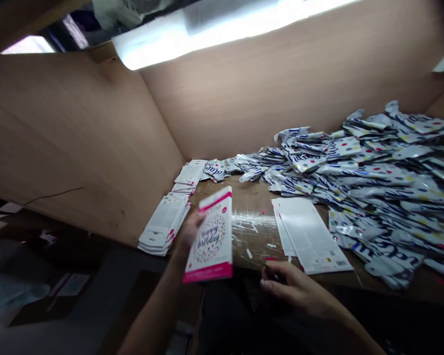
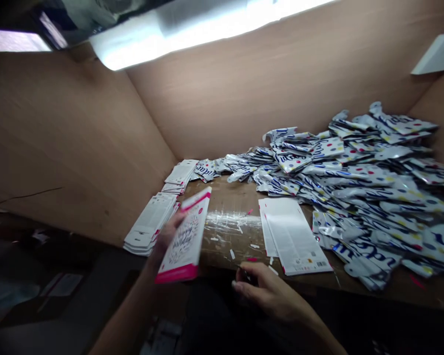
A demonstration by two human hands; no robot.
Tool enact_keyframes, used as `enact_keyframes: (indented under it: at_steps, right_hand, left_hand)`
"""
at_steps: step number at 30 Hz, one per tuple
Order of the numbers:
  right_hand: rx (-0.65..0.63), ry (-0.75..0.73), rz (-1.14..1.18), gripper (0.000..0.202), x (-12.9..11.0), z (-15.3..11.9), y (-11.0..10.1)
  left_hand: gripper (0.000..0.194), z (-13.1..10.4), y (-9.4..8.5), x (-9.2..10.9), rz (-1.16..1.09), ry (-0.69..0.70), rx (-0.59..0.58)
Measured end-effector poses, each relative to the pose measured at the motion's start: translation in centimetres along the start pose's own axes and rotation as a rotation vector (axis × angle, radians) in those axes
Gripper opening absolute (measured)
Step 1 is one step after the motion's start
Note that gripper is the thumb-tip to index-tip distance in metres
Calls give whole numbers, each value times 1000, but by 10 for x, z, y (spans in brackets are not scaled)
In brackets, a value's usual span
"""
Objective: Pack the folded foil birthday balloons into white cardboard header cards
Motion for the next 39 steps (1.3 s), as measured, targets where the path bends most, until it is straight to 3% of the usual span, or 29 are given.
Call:
enact_keyframes:
  at_steps: [1,2,3,4,5,7,9,11,12,13,15,17,19,20,22,25,30,32,35,39]
  right_hand:
    - [4,7,-74,38,6,-2,-4]
    - [27,2,-135,40,10,-4,-9]
    - [67,-8,-183,42,14,-5,-16]
    - [123,-21,-216,44,16,-6,-25]
    - [179,-30,-240,45,17,-7,-34]
    - [250,-46,-269,46,15,-10,-49]
    - [330,-90,-328,45,4,-14,-67]
    - [559,-152,-461,42,-16,-27,-105]
    - [722,-173,-551,41,-27,-38,-129]
    - [880,-174,-647,40,-36,-50,-153]
    - [1086,-117,-816,39,-48,-65,-192]
    - [1116,-3,-909,40,-51,-61,-222]
    - [1078,101,-930,41,-49,-47,-244]
    - [1062,136,-926,42,-49,-38,-252]
    - [1050,178,-908,42,-51,-22,-264]
    - [1058,212,-851,44,-53,-7,-279]
    - [979,163,-671,32,-58,-1,-282]
    - [923,74,-594,26,-63,-5,-271]
    - [889,-96,-517,35,-78,-17,-243]
    - [926,-488,-403,37,-109,-38,-187]
  left_hand:
    - [40,21,-12,45,92,118,68]
    - [39,37,-20,103,425,356,197]
    - [36,48,-17,156,779,561,326]
    - [34,62,-4,196,1112,688,413]
    - [35,79,9,225,1406,735,495]
    - [40,121,26,255,1832,588,606]
    - [44,154,44,260,1879,498,590]
    - [53,175,65,236,1861,460,527]
    - [55,181,76,211,1837,435,451]
    - [50,184,86,177,1798,397,334]
    - [41,178,101,74,1542,105,-65]
    - [40,150,120,-18,1414,-29,-304]
    - [44,124,135,-88,1275,-114,-400]
    - [45,116,142,-114,1209,-136,-403]
    - [43,109,154,-145,1100,-159,-368]
    - [34,112,163,-160,996,-173,-290]
    - [32,113,158,-159,921,-168,-210]
    - [38,103,156,-159,890,-139,-211]
    - [53,73,162,-156,825,-55,-239]
    - [87,22,200,-128,702,227,-449]
Point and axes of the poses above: each hand's wrist, its own z-axis towards the middle knuckle, its own y-axis out of the palm, x = y × z, the point moved 10 cm from there along z, towards the middle knuckle, and after that the axes turned 14 degrees about z, right-handed, at the moved point
